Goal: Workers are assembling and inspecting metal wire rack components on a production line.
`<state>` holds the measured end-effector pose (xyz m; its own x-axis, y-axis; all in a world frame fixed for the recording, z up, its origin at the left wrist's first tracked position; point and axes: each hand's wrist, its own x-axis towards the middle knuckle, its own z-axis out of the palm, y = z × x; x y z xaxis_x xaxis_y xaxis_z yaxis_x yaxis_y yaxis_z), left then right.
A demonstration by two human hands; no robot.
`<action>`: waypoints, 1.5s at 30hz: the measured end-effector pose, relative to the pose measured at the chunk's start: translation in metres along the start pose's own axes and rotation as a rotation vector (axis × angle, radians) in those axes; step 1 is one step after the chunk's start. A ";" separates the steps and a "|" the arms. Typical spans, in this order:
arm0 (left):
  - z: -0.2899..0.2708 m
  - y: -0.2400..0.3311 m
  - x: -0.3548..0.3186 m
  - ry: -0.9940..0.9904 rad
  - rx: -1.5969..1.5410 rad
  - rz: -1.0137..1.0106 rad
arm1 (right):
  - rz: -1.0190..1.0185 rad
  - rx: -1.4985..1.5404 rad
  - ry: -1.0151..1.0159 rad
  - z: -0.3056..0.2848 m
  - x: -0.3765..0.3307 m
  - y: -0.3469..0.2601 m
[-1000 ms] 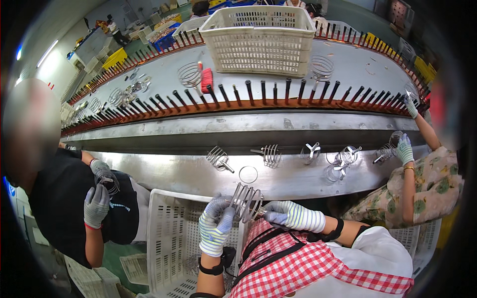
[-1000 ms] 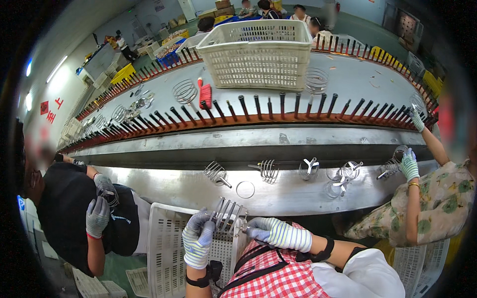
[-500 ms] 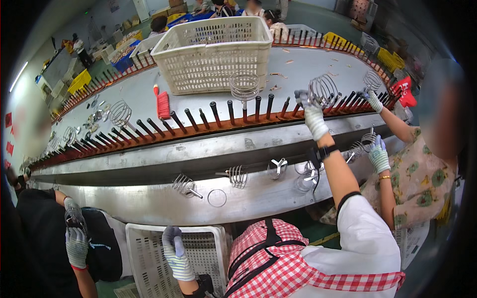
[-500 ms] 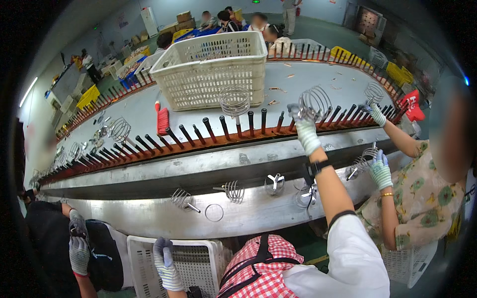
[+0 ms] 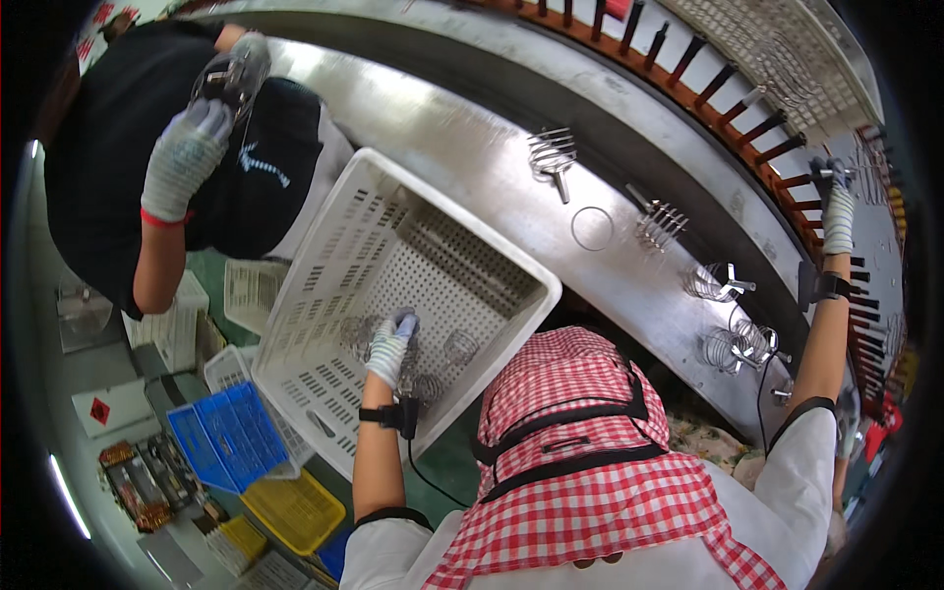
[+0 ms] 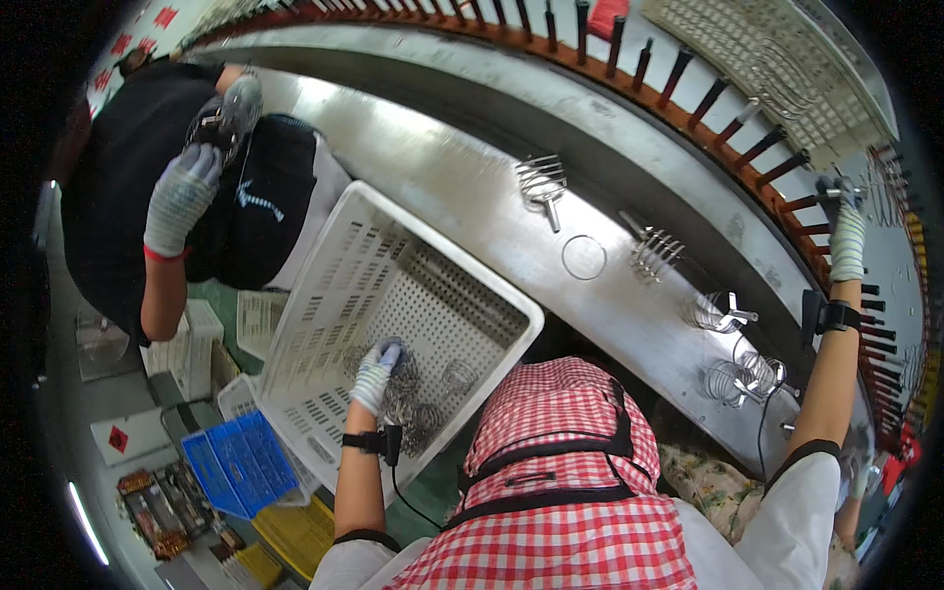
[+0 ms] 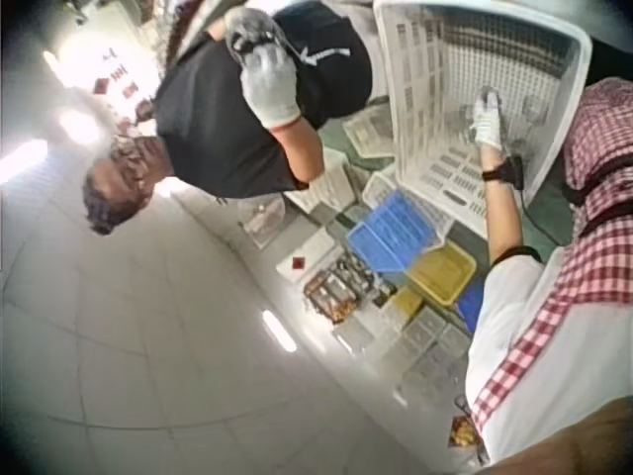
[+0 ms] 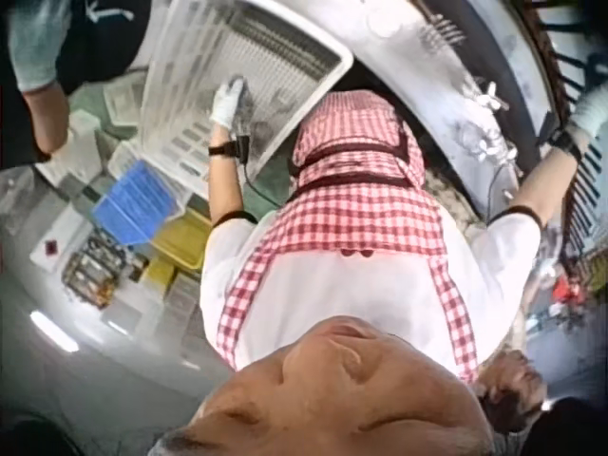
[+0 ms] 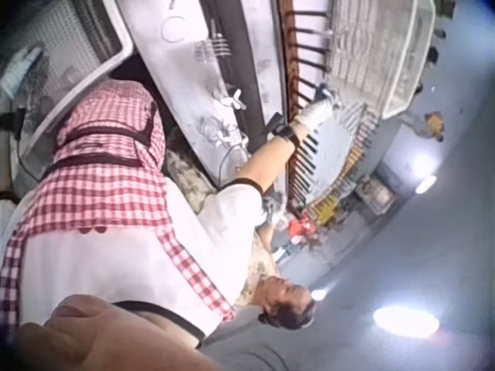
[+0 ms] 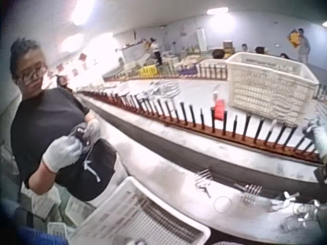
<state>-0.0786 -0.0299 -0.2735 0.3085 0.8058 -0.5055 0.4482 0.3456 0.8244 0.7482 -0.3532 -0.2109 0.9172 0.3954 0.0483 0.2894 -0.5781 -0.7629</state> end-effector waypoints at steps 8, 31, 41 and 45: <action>0.017 -0.181 0.038 -0.456 0.787 -0.192 | 0.008 -0.083 0.207 0.051 -0.007 -0.074; -0.036 -0.116 0.006 -0.202 -0.027 -0.062 | -0.236 0.159 -1.243 0.295 -0.470 -0.292; -0.076 -0.072 -0.047 -0.383 -0.534 0.009 | -0.585 -0.389 -1.301 0.334 -0.518 -0.303; -0.167 -0.293 0.018 0.297 -0.065 -0.019 | -0.300 -0.162 -1.266 0.297 -0.517 -0.300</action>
<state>-0.3441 -0.0365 -0.4817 0.0371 0.9009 -0.4325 0.3939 0.3845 0.8349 0.1058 -0.1715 -0.1984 -0.0540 0.8636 -0.5012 0.5464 -0.3946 -0.7387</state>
